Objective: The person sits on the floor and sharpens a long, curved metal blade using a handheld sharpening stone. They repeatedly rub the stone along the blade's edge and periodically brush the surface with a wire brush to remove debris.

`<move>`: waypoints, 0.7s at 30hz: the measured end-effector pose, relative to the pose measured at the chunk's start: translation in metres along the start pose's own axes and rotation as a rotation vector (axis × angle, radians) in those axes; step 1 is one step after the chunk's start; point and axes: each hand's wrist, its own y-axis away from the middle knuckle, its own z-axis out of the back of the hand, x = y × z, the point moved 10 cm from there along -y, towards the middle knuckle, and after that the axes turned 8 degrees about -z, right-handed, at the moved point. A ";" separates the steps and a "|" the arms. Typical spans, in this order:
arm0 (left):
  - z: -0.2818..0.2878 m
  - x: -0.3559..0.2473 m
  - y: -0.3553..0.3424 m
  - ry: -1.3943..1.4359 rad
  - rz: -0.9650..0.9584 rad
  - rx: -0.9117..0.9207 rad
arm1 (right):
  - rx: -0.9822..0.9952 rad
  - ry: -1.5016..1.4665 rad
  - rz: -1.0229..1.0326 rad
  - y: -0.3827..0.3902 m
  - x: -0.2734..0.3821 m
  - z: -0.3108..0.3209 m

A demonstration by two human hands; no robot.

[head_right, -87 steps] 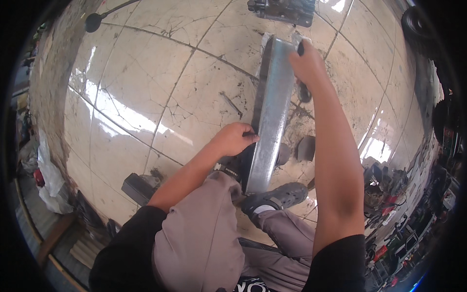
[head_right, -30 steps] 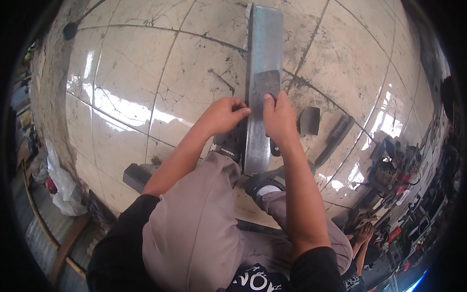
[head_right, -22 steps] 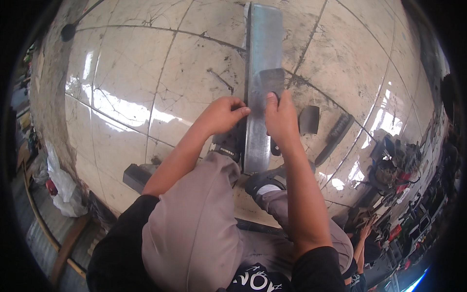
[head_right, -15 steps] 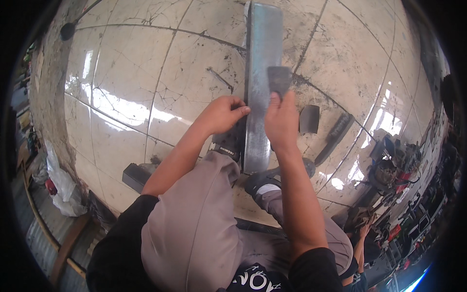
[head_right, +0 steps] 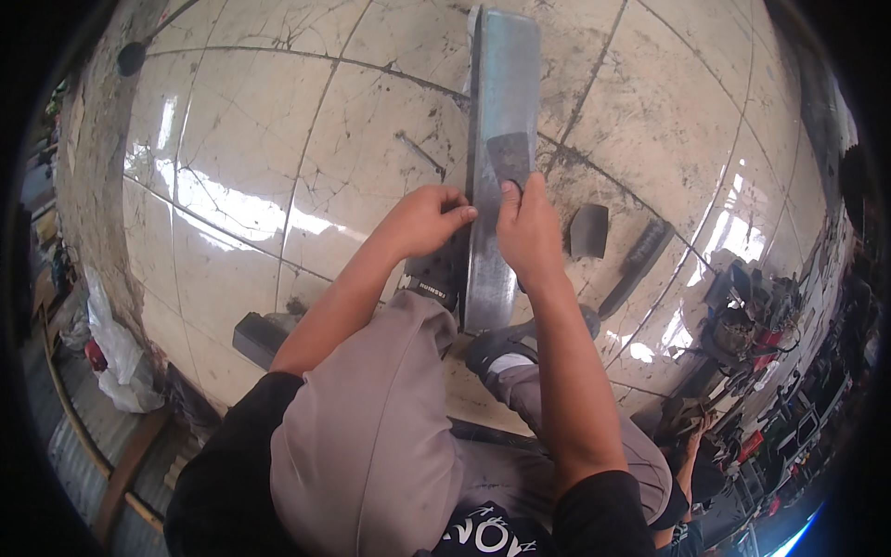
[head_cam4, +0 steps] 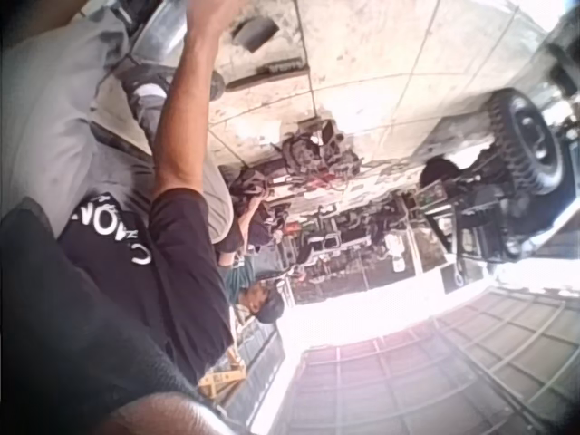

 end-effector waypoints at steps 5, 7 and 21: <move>-0.001 0.002 -0.001 0.011 -0.009 -0.006 | 0.040 0.072 0.027 -0.002 0.002 -0.004; 0.002 0.002 0.000 -0.004 -0.024 -0.019 | -0.012 -0.065 -0.020 -0.005 -0.001 0.005; 0.002 -0.006 0.000 0.017 -0.039 -0.029 | 0.182 -0.356 -0.262 0.003 -0.017 -0.010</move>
